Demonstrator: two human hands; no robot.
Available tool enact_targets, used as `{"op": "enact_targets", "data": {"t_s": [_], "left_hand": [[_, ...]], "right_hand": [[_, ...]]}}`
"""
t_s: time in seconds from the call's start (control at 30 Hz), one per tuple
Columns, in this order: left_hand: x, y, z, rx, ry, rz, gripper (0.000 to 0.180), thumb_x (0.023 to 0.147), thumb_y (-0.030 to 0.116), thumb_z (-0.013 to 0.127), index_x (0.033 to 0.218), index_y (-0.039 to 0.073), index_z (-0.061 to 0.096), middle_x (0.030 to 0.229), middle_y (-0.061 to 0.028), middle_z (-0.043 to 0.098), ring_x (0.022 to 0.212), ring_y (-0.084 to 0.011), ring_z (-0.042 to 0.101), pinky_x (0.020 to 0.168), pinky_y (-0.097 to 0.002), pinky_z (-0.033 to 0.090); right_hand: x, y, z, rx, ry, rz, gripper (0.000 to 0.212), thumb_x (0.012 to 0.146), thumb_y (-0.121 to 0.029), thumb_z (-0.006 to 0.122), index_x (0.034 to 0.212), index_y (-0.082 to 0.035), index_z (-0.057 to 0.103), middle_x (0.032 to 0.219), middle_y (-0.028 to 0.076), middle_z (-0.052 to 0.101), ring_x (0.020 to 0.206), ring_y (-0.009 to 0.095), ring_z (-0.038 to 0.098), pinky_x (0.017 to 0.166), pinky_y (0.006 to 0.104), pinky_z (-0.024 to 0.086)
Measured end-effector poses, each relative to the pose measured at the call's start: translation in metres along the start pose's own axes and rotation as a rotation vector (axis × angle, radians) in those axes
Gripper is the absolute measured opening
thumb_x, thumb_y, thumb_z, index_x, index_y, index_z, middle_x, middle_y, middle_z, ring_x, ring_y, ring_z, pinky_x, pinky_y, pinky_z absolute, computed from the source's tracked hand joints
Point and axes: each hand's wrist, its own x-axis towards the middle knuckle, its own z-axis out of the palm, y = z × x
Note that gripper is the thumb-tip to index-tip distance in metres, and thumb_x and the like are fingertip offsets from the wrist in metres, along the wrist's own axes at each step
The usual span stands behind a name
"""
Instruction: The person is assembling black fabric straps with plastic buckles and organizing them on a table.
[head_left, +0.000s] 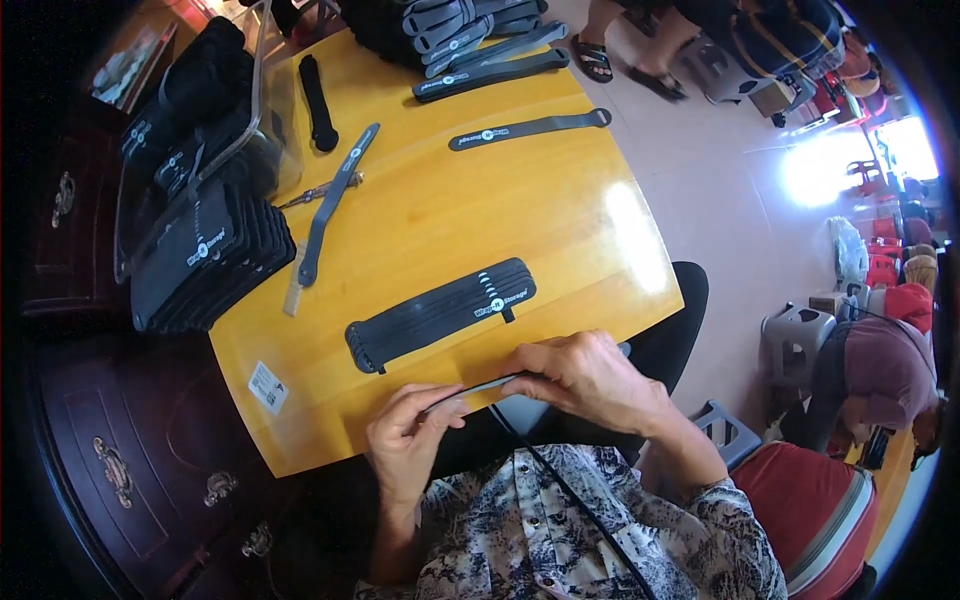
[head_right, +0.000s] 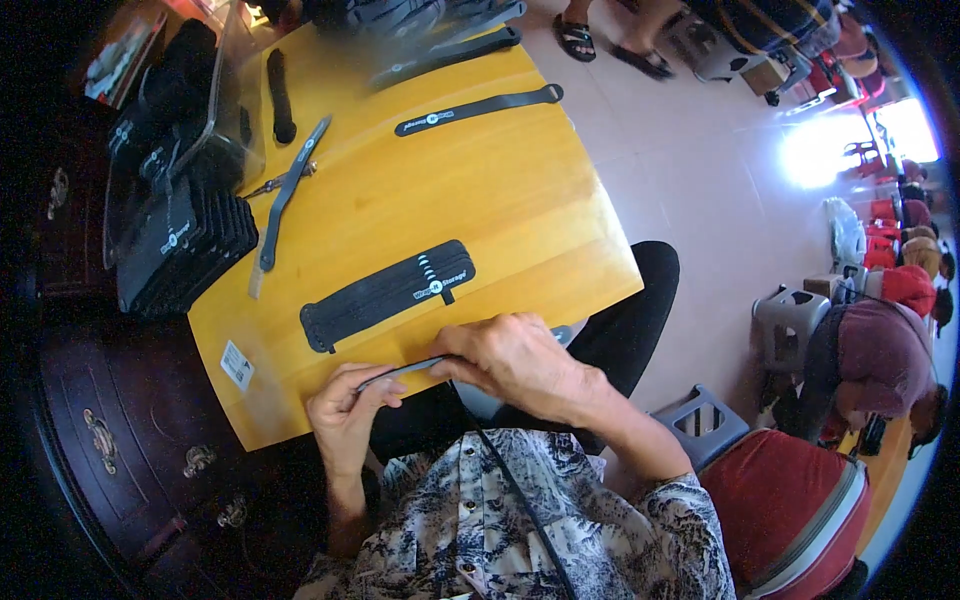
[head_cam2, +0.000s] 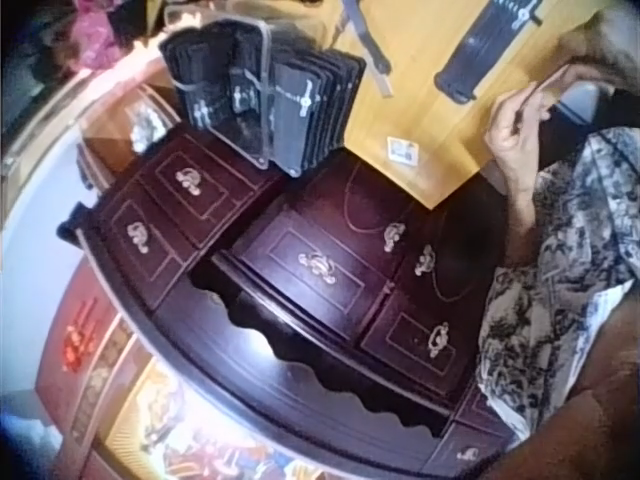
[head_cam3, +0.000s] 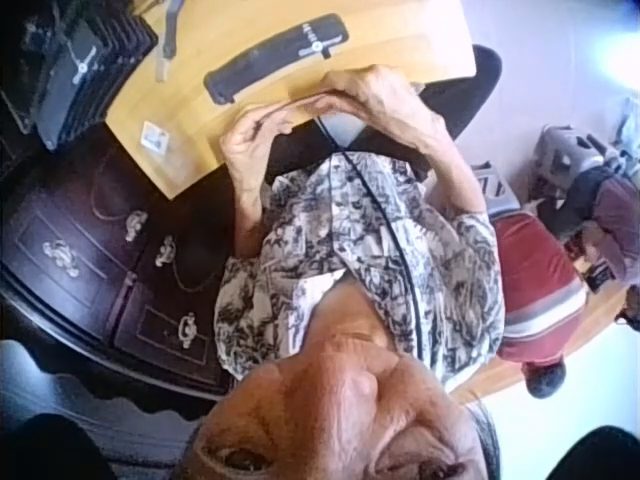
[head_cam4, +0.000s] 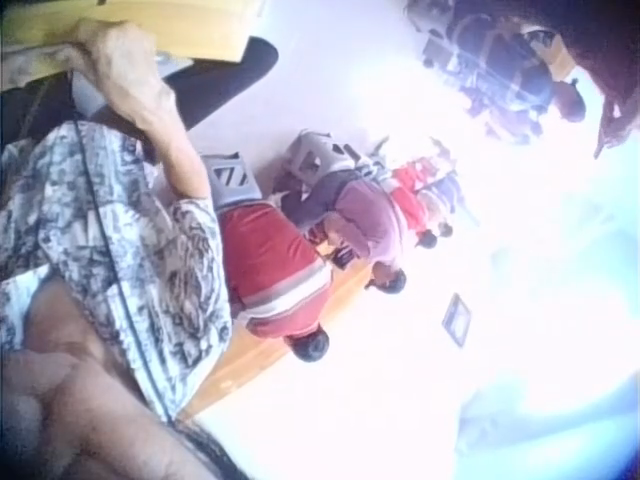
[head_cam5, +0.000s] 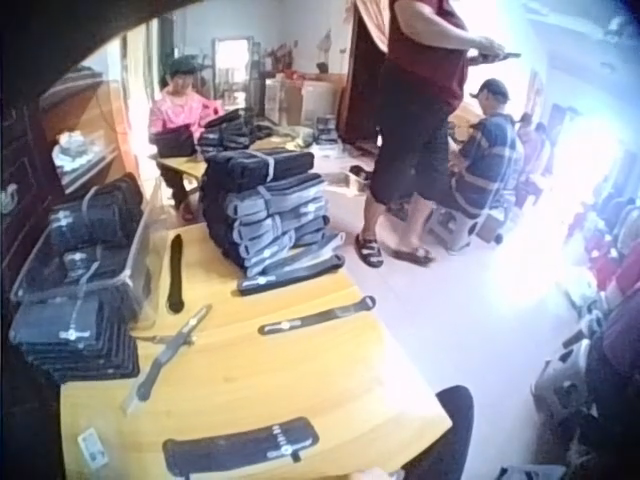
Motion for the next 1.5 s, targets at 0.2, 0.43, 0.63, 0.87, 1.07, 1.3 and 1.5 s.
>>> {"op": "enact_targets", "data": {"t_s": [0.2, 0.43, 0.63, 0.87, 1.07, 1.3, 1.5], "left_hand": [[-0.012, -0.02, -0.042, -0.1, 0.097, -0.156, 0.014, 0.089, 0.001, 0.058, 0.098, -0.007, 0.063, 0.088, -0.0118, 0.063, 0.071, -0.0165, 0.064, 0.062, -0.0253, 0.052], [-0.011, -0.017, -0.044, -0.215, 0.069, -0.155, 0.018, 0.092, 0.004, 0.054, 0.105, -0.006, 0.061, 0.085, -0.0115, 0.063, 0.071, -0.0147, 0.063, 0.069, -0.0247, 0.05], [-0.016, -0.02, -0.054, -0.251, 0.132, -0.179, 0.017, 0.091, 0.002, 0.055, 0.104, -0.007, 0.061, 0.084, -0.0136, 0.065, 0.074, -0.0175, 0.065, 0.069, -0.026, 0.053], [-0.011, -0.024, -0.058, -0.356, 0.089, -0.176, 0.02, 0.094, 0.004, 0.051, 0.11, -0.007, 0.057, 0.107, -0.0152, 0.063, 0.09, -0.0243, 0.067, 0.08, -0.0331, 0.056], [-0.005, -0.018, -0.059, -0.159, 0.157, -0.115, 0.019, 0.094, 0.003, 0.051, 0.107, -0.007, 0.059, 0.105, -0.0141, 0.061, 0.086, -0.0201, 0.066, 0.073, -0.0275, 0.056], [0.002, -0.023, -0.05, 0.012, 0.459, -0.081, 0.015, 0.085, -0.005, 0.062, 0.1, -0.005, 0.065, 0.084, -0.0073, 0.064, 0.067, -0.0099, 0.062, 0.057, -0.0201, 0.051], [0.009, -0.018, -0.045, 0.1, 0.513, -0.107, 0.011, 0.084, -0.003, 0.065, 0.094, -0.003, 0.062, 0.08, -0.0057, 0.064, 0.065, -0.0079, 0.061, 0.055, -0.0197, 0.049]], "right_hand": [[-0.007, 0.031, -0.018, 0.296, -0.045, 0.206, 0.021, 0.084, -0.022, 0.068, 0.088, -0.001, 0.066, 0.071, 0.005, 0.065, 0.064, 0.012, 0.062, 0.058, 0.0259, 0.049], [-0.007, 0.032, -0.008, 0.408, 0.028, 0.332, 0.02, 0.083, -0.019, 0.069, 0.085, 0.0, 0.066, 0.062, 0.003, 0.058, 0.056, 0.008, 0.054, 0.05, 0.0242, 0.043], [0.002, 0.03, -0.006, 0.532, -0.014, 0.428, 0.014, 0.083, -0.014, 0.069, 0.087, -0.001, 0.067, 0.067, -0.002, 0.06, 0.059, 0.005, 0.054, 0.052, 0.0193, 0.045], [0.004, 0.034, -0.006, 0.594, -0.041, 0.498, 0.018, 0.093, -0.015, 0.057, 0.103, -0.002, 0.063, 0.071, -0.001, 0.061, 0.059, 0.003, 0.053, 0.049, 0.0165, 0.041], [0.006, 0.037, -0.004, 0.773, 0.079, 0.594, 0.012, 0.087, -0.009, 0.065, 0.091, -0.004, 0.055, 0.072, 0.005, 0.066, 0.06, 0.008, 0.063, 0.05, 0.0162, 0.046], [0.006, 0.04, -0.002, 0.714, 0.1, 0.607, 0.011, 0.087, -0.011, 0.065, 0.091, -0.004, 0.057, 0.073, 0.005, 0.066, 0.06, 0.009, 0.063, 0.05, 0.0173, 0.048], [0.01, 0.041, 0.004, 0.714, 0.232, 0.548, 0.012, 0.09, -0.017, 0.062, 0.09, -0.006, 0.059, 0.072, 0.005, 0.067, 0.059, 0.008, 0.062, 0.05, 0.0174, 0.048]]}}
